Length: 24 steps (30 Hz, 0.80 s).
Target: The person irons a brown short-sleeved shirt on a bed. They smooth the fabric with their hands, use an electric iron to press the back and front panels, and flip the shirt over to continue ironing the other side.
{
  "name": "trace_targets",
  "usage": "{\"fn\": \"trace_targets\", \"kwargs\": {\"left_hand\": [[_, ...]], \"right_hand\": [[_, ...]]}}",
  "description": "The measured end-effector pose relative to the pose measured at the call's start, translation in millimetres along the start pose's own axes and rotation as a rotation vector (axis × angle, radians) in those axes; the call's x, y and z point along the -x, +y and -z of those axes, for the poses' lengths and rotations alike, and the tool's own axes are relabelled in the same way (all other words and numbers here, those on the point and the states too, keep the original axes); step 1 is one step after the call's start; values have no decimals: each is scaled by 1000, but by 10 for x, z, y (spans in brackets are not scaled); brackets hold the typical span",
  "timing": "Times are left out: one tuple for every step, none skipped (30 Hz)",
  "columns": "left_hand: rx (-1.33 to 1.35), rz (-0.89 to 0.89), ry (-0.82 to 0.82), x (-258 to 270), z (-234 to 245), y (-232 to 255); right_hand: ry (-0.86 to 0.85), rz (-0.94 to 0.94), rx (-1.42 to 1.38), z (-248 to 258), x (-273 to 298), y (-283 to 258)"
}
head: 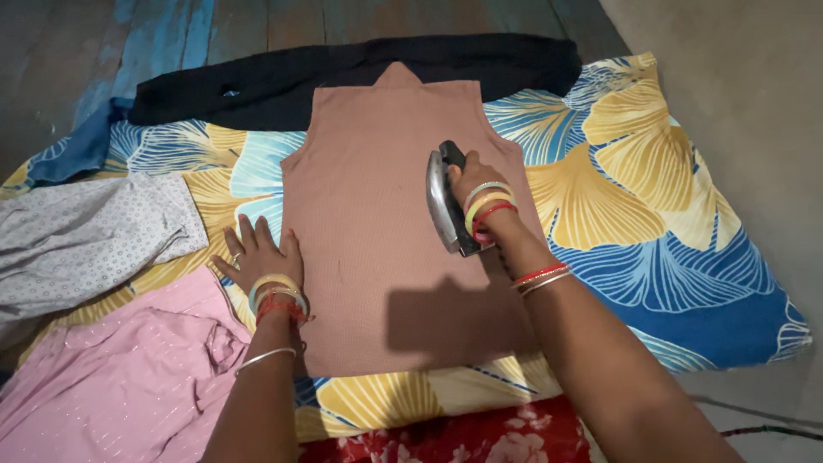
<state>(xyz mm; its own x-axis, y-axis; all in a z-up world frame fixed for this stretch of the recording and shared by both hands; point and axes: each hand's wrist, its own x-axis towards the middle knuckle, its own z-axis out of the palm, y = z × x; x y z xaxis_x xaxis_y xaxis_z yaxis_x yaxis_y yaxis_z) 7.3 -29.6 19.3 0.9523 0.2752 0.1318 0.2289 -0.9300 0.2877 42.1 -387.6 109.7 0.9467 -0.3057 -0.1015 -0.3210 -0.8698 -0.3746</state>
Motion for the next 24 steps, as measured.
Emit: {"fn": "trace_targets", "kwargs": {"left_hand": [[0,-11,8,-2,-3,-5],[0,-21,16,-4,-4,-9],[6,-19,16,-4,0,-17],[11,-16,15,1,-1,-15],[17,-13,13,14,-5,-16],[13,-12,10,22,-5,-19],[10,-11,11,10,0,-11],[7,-10,11,-2,6,-2],[10,-11,12,5,14,-3],[13,-12,13,23,22,-7],[17,-14,15,25,26,-4],[10,-8,19,13,28,7],[1,-5,18,12,24,15],[-8,-1,18,12,22,18],[-4,-5,23,13,22,20],[0,-9,28,18,24,21],[4,-13,35,13,29,19],[5,-12,33,11,30,24],[5,-9,32,15,28,25],[5,-7,31,15,28,20],[-2,-6,29,9,28,12],[-8,-5,28,5,28,5],[-12,-7,26,-4,24,13],[-4,-4,24,-2,25,10]], "right_hand": [[-14,-2,-3,15,22,5],[-27,-4,-6,37,54,20],[-43,-3,-10,50,86,22],[-48,-2,-29,64,120,24],[-55,-1,-45,77,165,37],[-62,0,-62,86,213,49],[-68,7,-65,101,256,62],[-74,13,-68,115,307,85],[-83,19,-71,118,345,95],[-73,19,-55,114,362,94],[-62,18,-39,107,365,90],[-51,17,-24,93,350,77],[-43,16,-15,73,326,63],[-34,14,-6,57,286,46],[-25,10,3,50,245,38],[-22,12,-2,40,205,27],[-18,15,-8,29,156,1],[-14,18,-13,22,104,-23],[-12,14,-16,15,45,-52],[-11,11,-19,6,-16,-83],[-9,8,-21,-3,-79,-115],[-17,-5,-25,-15,-139,-146],[-22,-19,-27,-13,-203,-168],[-26,-34,-29,-13,-257,-184]]}}
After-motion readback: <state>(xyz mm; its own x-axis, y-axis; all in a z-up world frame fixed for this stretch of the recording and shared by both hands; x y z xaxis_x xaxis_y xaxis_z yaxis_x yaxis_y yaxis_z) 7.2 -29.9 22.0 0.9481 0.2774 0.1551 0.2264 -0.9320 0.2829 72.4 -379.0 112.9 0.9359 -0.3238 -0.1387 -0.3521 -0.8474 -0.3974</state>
